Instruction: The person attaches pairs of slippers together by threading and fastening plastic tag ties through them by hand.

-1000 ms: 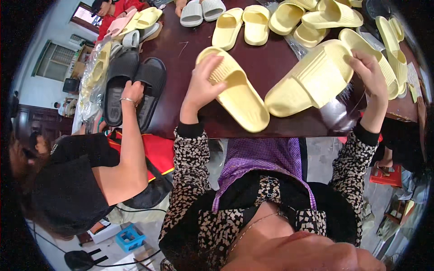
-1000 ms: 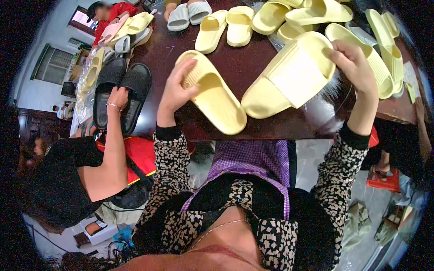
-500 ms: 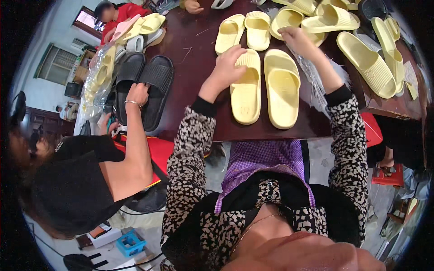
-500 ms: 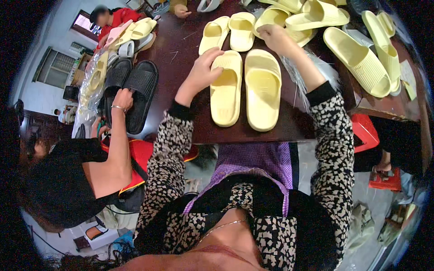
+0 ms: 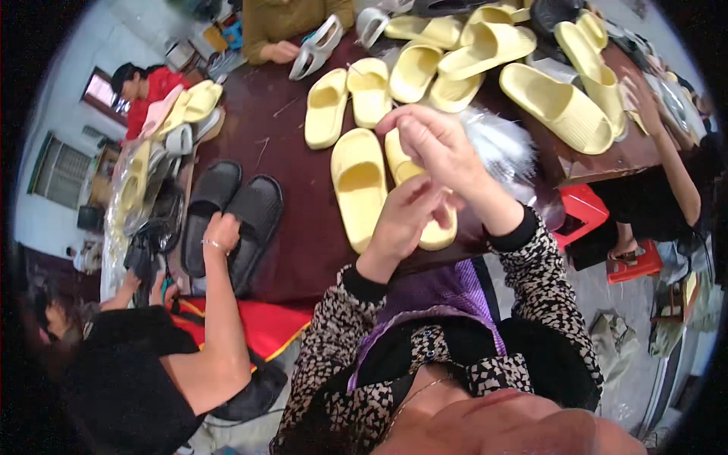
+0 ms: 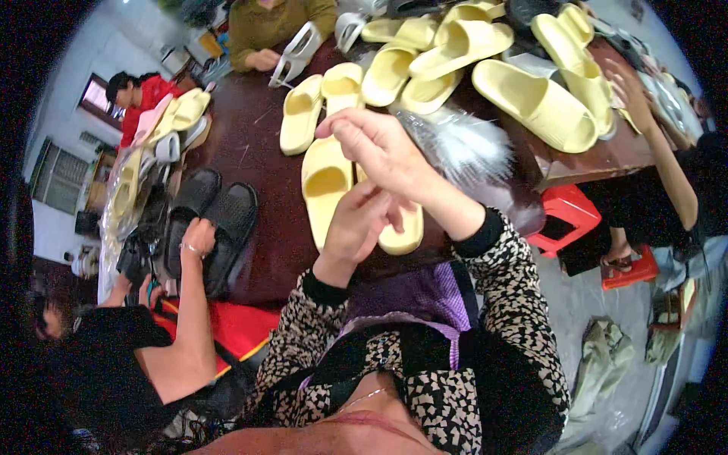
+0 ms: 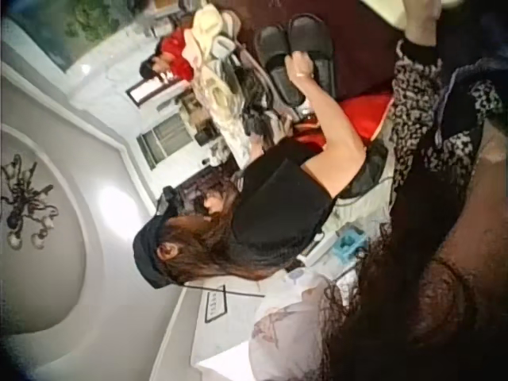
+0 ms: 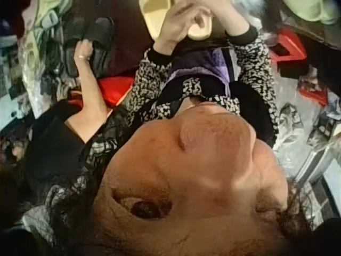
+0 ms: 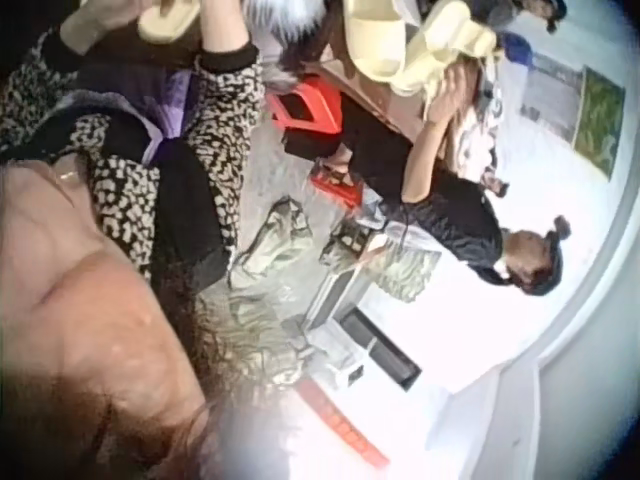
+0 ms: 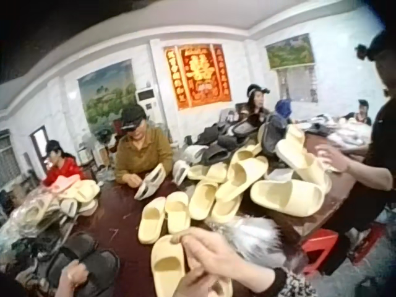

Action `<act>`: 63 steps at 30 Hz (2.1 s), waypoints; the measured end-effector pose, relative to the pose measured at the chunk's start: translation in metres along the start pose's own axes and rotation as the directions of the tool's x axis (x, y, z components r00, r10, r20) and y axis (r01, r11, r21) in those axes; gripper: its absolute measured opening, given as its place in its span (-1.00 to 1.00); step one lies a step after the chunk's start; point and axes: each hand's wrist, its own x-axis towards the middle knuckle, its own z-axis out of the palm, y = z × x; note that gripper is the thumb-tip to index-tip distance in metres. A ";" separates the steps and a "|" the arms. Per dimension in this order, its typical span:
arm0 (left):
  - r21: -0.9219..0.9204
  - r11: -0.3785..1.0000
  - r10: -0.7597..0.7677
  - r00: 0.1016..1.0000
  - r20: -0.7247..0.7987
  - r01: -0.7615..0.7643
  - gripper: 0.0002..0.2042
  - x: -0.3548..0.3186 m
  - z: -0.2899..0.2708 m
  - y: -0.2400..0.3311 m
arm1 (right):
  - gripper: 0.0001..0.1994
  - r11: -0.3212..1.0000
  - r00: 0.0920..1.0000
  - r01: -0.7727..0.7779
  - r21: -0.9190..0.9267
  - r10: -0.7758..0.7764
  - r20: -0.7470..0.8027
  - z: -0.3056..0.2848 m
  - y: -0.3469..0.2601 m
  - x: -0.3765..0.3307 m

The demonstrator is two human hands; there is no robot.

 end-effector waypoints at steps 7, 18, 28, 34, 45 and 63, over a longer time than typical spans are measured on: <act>0.117 0.993 0.019 1.000 0.008 -0.020 -0.88 -0.011 -0.012 0.006 | -0.70 0.996 0.990 0.087 -0.016 -0.089 -0.111 -0.020 -0.020 -0.010; 0.901 0.070 0.575 0.755 0.315 -0.429 -0.94 -0.054 0.013 0.035 | -0.67 0.960 0.933 0.214 -0.179 -0.255 -0.252 -0.037 -0.043 -0.049; 0.914 -0.146 0.400 0.823 0.404 -0.378 -0.90 -0.070 -0.034 -0.013 | -0.70 0.821 0.966 -0.257 -0.509 0.225 -0.126 -0.049 0.083 -0.113; 0.919 -0.243 0.392 0.835 0.386 -0.310 -0.86 -0.075 -0.043 -0.030 | -0.75 0.526 0.977 -0.201 -0.827 0.175 -0.125 -0.035 0.087 -0.109; 0.936 -0.239 0.366 0.868 0.335 -0.260 -0.92 -0.066 -0.058 -0.022 | -0.79 0.237 0.961 -0.200 -0.951 0.236 -0.144 -0.027 0.075 -0.101; 0.963 -0.086 0.338 0.901 0.271 -0.257 -0.93 -0.054 -0.058 -0.005 | -0.82 0.130 0.944 -0.130 -0.983 0.319 -0.083 -0.029 0.071 -0.095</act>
